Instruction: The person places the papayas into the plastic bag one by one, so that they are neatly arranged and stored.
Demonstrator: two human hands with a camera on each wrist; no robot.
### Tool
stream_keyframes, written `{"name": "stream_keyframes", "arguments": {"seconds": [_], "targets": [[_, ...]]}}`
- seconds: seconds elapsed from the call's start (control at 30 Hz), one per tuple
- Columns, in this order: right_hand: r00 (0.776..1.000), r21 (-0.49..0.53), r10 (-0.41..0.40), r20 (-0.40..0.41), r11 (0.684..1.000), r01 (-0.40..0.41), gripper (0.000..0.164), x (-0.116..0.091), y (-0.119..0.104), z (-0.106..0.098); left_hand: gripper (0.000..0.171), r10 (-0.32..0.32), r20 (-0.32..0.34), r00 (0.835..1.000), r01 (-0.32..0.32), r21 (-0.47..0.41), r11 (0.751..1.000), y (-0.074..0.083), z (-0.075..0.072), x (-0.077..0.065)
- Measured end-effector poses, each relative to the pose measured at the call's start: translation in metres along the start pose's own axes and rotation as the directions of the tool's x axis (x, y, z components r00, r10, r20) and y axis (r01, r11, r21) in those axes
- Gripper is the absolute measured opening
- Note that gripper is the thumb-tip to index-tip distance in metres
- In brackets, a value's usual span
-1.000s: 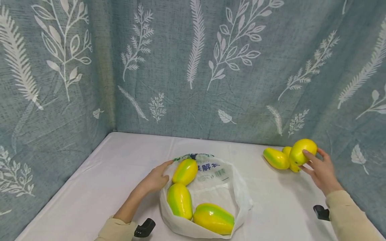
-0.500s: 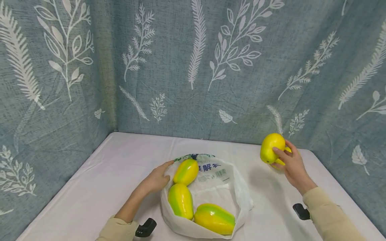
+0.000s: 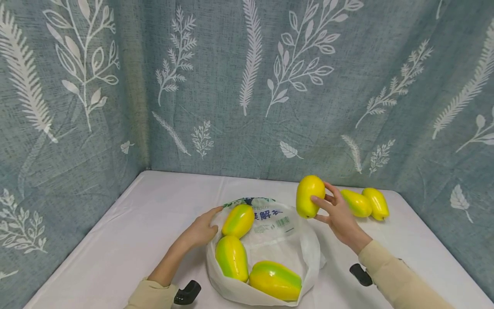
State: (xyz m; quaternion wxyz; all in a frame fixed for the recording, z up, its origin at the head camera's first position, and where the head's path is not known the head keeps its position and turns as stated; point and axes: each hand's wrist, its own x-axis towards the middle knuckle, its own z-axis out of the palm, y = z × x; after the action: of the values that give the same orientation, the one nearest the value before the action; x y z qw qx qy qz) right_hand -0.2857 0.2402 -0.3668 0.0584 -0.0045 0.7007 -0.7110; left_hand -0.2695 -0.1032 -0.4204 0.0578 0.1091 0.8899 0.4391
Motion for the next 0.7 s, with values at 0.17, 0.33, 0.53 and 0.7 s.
{"name": "stream_keyframes", "arguments": {"seconds": [0.17, 0.33, 0.53, 0.7], "targets": [[0.999, -0.025, 0.019, 0.031, 1.000, -0.018, 0.075, -0.002, 0.007, 0.022, 0.056, -0.006, -0.002, 1.000, 0.006, -0.009, 1.000, 0.000, 0.001, 0.000], [0.997, -0.037, 0.050, 0.065, 0.998, -0.047, 0.070, -0.002, 0.016, 0.042, 0.055, -0.007, 0.000, 1.000, 0.007, -0.005, 1.000, 0.004, 0.000, -0.001], [0.991, -0.053, 0.110, 0.080, 0.993, -0.106, 0.069, -0.002, 0.029, 0.062, 0.055, -0.016, 0.001, 1.000, 0.016, -0.001, 1.000, 0.007, 0.000, -0.002], [0.979, -0.070, 0.165, 0.124, 0.985, -0.157, 0.069, -0.002, 0.040, 0.073, 0.056, -0.016, -0.001, 1.000, 0.016, 0.001, 1.000, 0.006, 0.001, 0.000]]}}
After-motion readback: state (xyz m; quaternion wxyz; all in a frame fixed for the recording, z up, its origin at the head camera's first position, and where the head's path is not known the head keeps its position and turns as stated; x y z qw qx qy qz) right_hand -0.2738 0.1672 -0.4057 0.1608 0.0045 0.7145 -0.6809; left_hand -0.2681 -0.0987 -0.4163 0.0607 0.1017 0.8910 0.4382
